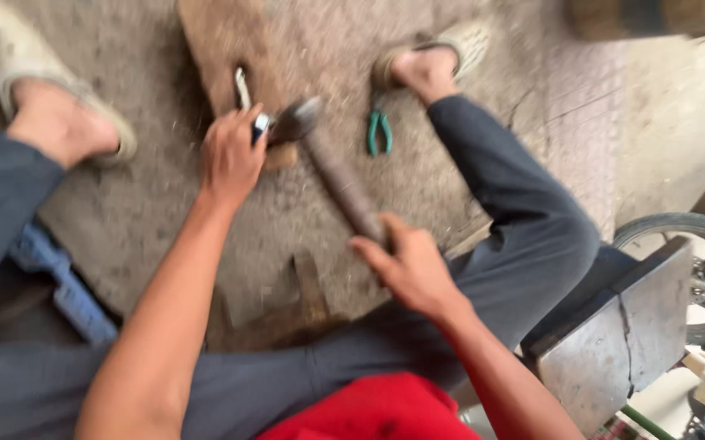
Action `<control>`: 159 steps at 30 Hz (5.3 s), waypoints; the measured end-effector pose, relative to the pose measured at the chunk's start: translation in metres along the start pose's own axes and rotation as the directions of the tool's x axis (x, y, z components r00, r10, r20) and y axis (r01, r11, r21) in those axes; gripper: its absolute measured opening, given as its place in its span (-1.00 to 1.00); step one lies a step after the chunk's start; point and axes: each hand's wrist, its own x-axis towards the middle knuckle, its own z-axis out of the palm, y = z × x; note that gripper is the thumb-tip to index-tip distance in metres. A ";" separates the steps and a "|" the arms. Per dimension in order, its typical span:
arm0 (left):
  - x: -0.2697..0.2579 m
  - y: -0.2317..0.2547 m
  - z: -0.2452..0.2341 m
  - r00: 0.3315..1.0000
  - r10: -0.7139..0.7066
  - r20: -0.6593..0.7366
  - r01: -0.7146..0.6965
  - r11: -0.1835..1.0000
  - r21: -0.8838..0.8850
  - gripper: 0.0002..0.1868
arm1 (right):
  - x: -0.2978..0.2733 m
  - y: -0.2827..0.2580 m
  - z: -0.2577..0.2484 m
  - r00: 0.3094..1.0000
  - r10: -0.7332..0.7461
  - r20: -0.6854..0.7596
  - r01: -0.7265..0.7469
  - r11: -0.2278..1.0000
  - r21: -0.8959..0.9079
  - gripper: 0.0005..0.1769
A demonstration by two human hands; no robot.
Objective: The person uses a hammer and a screwdriver to repeatedly strike and pry at a small electrical component mounted on a wooden block. They adjust the component's position multiple times while working on it.
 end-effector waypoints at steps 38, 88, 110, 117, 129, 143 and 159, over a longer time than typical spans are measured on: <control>0.027 0.070 -0.115 0.688 -0.478 0.547 0.620 0.778 -0.100 -0.64 | 0.121 -0.004 0.032 0.896 -0.445 0.007 0.441 0.889 0.125 -0.59; 0.004 -0.008 -0.042 0.928 -0.225 0.297 0.248 0.968 -0.043 -0.29 | 0.193 -0.057 0.073 0.759 -0.651 0.014 0.639 0.742 -0.201 -0.81; 0.004 0.011 -0.038 0.895 -0.363 0.260 0.393 0.916 -0.076 -0.12 | 0.177 -0.037 0.082 0.795 -0.582 -0.171 0.593 0.805 0.016 -0.74; 0.000 -0.001 -0.032 0.940 -0.245 0.238 0.262 0.964 -0.046 -0.32 | 0.181 -0.054 0.107 0.796 -0.600 -0.079 0.576 0.791 -0.208 -0.77; 0.001 0.002 -0.036 0.932 -0.269 0.245 0.295 0.952 -0.078 -0.15 | 0.177 -0.045 0.094 0.831 -0.526 -0.182 0.534 0.846 -0.005 -0.74; 0.002 0.003 -0.040 0.915 -0.302 0.269 0.343 0.932 -0.117 -0.21 | 0.174 -0.036 0.097 0.767 -0.594 -0.243 0.616 0.787 0.019 -0.74; 0.006 -0.005 -0.042 0.886 -0.318 0.338 0.375 0.919 -0.118 -0.16 | 0.211 -0.033 0.089 0.810 -0.571 -0.130 0.580 0.814 0.040 -0.78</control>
